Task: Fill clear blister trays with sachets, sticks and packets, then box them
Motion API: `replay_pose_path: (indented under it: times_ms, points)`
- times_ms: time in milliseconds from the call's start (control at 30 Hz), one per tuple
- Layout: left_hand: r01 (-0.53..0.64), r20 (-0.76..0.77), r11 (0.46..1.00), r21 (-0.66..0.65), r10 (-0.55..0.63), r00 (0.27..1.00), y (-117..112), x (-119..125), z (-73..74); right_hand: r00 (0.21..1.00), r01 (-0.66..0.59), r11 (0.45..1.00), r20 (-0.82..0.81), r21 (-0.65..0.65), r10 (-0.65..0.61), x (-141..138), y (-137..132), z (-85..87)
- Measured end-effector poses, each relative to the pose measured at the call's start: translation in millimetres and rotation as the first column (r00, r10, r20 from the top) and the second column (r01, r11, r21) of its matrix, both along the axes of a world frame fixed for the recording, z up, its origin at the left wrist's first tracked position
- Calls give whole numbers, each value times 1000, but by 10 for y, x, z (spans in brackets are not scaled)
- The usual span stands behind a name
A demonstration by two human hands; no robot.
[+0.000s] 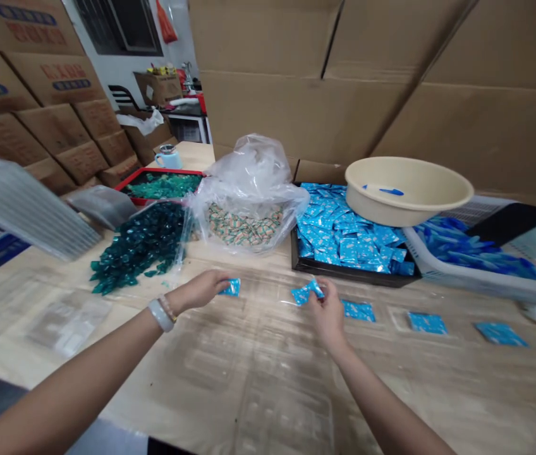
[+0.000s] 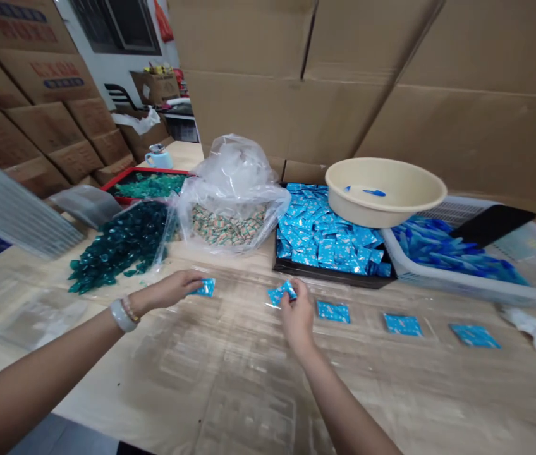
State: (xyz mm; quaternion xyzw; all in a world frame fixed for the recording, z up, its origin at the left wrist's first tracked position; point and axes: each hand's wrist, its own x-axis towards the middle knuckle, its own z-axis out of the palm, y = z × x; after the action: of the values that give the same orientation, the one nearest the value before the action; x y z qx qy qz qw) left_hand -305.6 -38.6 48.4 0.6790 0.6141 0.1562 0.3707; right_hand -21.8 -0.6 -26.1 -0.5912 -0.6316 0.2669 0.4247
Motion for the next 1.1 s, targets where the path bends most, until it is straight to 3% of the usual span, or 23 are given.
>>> replay_pose_path:
  times_ms: [67, 133, 300, 400, 500, 567, 667, 767, 833, 900, 1000, 1033, 1100]
  points:
    - [110, -72, 993, -34, -112, 991, -13, 47, -79, 991, -19, 1000, 131, 22, 16, 4, -23, -43]
    - [108, -162, 993, -36, -113, 980, -9, 96, -174, 947, -49, 999, 319, 16, 41, 7, -40, -27]
    - [146, -331, 962, 232, -63, 941, -46, 162, -330, 679, -90, 994, 734, 60, 17, 14, -79, 150]
    - [180, -379, 900, 396, -18, 925, -192, 168, -421, 588, -325, 945, 790, 35, 173, 36, -125, 181]
    - [348, -411, 860, 373, -183, 893, -386, 174, -536, 475, -559, 823, 774, -101, 418, 46, -186, 151]
    - [409, -437, 845, 344, -242, 866, -479, 187, -576, 448, -600, 788, 760, -134, 470, 89, -181, 172]
    - [344, -446, 845, 409, -144, 883, -440, 288, -479, 526, -551, 834, 764, -29, 374, 307, 28, 354]
    - [243, -357, 824, 512, -54, 933, -56, 643, -192, 642, -273, 955, 762, 118, 89, 636, 502, 649]
    - [274, -297, 815, 511, -132, 946, 388, 1051, 12, 615, -48, 995, 787, 91, -43, 775, 856, 798]
    - [270, -292, 831, 486, -137, 946, 883, 1515, 137, 547, 77, 996, 837, -44, -6, 795, 1131, 852]
    - [143, -398, 951, 275, -23, 917, 1456, 2080, 126, 488, 67, 987, 867, -149, 98, 739, 1325, 777]
    - [99, -412, 967, 234, 7, 911, 1563, 2194, 86, 508, 26, 991, 856, -133, 101, 747, 1352, 731]
    - [48, -377, 972, 231, 44, 925, 1664, 2298, 4, 633, -33, 998, 771, -60, 67, 841, 1398, 642]
